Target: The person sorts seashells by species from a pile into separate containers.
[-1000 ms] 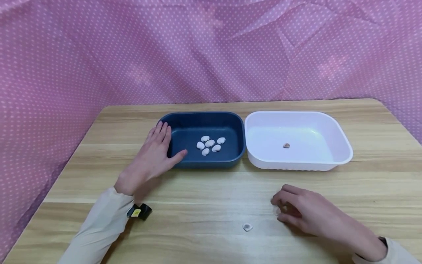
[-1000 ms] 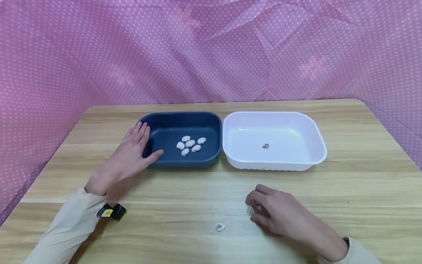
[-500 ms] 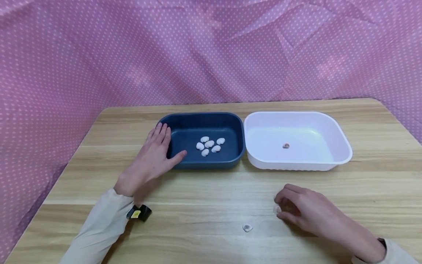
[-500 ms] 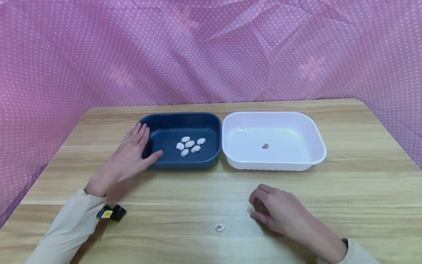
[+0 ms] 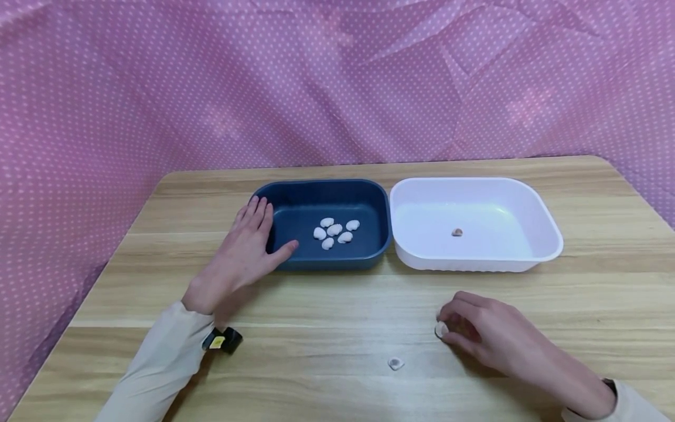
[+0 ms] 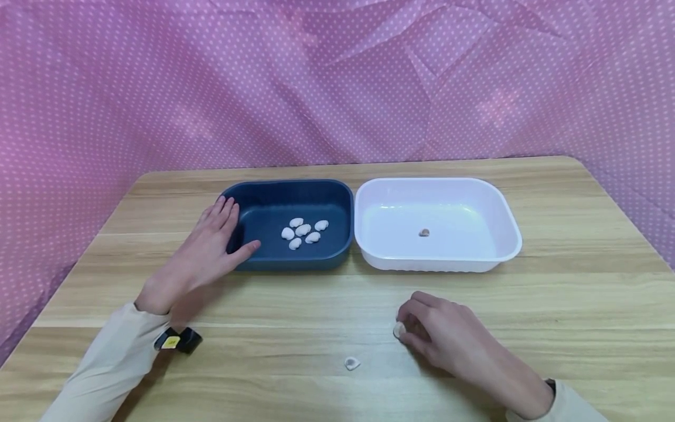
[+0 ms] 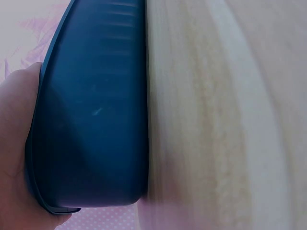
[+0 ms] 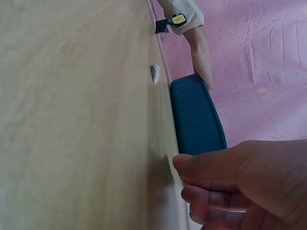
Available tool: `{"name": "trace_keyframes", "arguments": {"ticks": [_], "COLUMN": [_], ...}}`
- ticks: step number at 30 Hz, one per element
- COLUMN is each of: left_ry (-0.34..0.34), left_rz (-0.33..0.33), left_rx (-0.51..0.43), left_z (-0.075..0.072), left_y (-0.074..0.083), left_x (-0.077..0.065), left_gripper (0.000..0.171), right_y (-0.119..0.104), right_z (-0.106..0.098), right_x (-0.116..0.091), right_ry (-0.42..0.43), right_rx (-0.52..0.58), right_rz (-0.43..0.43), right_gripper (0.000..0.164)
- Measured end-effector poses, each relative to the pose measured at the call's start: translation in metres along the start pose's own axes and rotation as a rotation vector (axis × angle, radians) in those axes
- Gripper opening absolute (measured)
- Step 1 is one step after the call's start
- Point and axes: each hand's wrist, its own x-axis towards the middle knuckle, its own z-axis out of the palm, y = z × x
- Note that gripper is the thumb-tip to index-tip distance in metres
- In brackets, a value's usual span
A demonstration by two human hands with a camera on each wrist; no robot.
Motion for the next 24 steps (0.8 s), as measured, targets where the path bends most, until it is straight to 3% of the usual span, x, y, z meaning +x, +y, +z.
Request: {"name": "trace_keyframes", "arguments": {"ticks": [4, 14, 24], "left_ry": [-0.002, 0.0, -0.004], "left_rz": [-0.003, 0.003, 0.008], "left_rx": [-0.005, 0.013, 0.014], "left_z": [0.0, 0.0, 0.0], "left_y": [0.0, 0.0, -0.001], "left_x": [0.0, 0.001, 0.001], "left_gripper": [0.097, 0.097, 0.098], "right_y": [0.0, 0.001, 0.005], "right_z": [-0.003, -0.014, -0.03], "right_x": [0.001, 0.002, 0.007], "right_ry": [0.06, 0.092, 0.157], "right_rx": [0.0, -0.005, -0.052], "right_rz": [-0.007, 0.034, 0.01], "right_gripper": [0.022, 0.025, 0.027]}}
